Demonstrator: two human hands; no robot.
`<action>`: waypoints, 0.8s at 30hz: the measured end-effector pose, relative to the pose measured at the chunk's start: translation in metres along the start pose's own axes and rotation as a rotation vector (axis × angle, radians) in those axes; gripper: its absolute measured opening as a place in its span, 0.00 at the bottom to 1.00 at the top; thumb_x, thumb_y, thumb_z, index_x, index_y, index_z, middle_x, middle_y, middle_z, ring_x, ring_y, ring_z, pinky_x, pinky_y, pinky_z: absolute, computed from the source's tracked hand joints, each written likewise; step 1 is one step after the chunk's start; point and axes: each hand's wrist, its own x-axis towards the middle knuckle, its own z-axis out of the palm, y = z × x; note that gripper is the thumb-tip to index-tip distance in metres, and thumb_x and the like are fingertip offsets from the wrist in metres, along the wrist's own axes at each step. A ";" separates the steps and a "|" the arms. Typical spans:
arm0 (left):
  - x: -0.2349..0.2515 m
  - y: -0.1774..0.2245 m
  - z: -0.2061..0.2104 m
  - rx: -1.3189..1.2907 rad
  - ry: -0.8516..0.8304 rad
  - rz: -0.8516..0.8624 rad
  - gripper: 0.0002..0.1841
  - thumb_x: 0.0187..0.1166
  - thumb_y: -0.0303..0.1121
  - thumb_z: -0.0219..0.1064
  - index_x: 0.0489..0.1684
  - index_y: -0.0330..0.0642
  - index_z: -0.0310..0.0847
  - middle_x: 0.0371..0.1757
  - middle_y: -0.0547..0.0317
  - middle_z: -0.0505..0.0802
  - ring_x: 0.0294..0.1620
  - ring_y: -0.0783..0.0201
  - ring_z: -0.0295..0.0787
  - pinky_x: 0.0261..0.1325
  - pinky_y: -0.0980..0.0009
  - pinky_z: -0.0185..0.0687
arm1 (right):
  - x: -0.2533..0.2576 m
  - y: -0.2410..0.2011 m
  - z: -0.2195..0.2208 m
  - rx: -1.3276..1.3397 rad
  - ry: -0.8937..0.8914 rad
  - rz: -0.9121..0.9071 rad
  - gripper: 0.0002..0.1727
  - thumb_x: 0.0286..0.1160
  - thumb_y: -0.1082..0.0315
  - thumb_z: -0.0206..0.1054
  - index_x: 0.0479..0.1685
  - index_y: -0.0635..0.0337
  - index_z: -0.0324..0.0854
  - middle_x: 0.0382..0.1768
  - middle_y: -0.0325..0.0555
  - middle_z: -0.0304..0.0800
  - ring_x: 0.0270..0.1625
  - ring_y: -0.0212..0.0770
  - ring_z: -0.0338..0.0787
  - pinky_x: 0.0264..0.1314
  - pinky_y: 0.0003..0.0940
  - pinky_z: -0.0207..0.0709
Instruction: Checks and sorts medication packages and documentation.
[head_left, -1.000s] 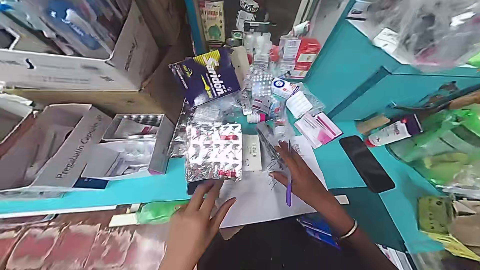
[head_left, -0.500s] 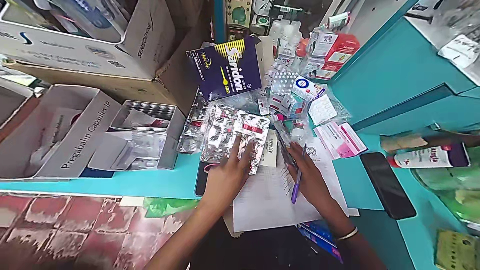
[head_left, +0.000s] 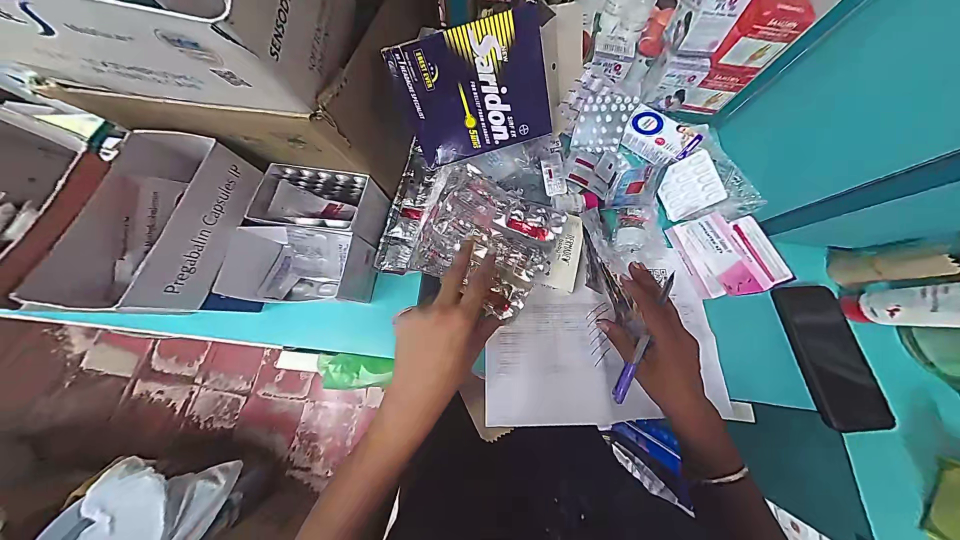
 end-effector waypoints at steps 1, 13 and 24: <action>-0.006 -0.006 -0.004 0.015 0.004 0.001 0.39 0.57 0.48 0.85 0.77 0.56 0.82 0.84 0.53 0.78 0.21 0.52 0.89 0.16 0.52 0.77 | -0.002 -0.003 -0.001 0.005 0.013 0.007 0.33 0.78 0.49 0.70 0.75 0.66 0.79 0.77 0.68 0.78 0.83 0.58 0.75 0.85 0.43 0.68; -0.036 -0.029 -0.002 0.019 0.021 0.012 0.30 0.72 0.53 0.74 0.75 0.52 0.84 0.83 0.51 0.80 0.18 0.54 0.87 0.14 0.57 0.74 | -0.021 -0.017 0.002 0.032 0.101 0.025 0.24 0.79 0.57 0.71 0.67 0.64 0.84 0.73 0.68 0.81 0.83 0.50 0.77 0.84 0.34 0.69; -0.039 -0.034 -0.005 -0.010 -0.068 0.015 0.35 0.63 0.50 0.77 0.78 0.56 0.81 0.88 0.38 0.69 0.16 0.46 0.86 0.13 0.49 0.74 | -0.031 0.014 -0.030 -0.187 0.270 0.210 0.26 0.77 0.56 0.71 0.66 0.68 0.85 0.75 0.71 0.79 0.80 0.63 0.78 0.80 0.50 0.74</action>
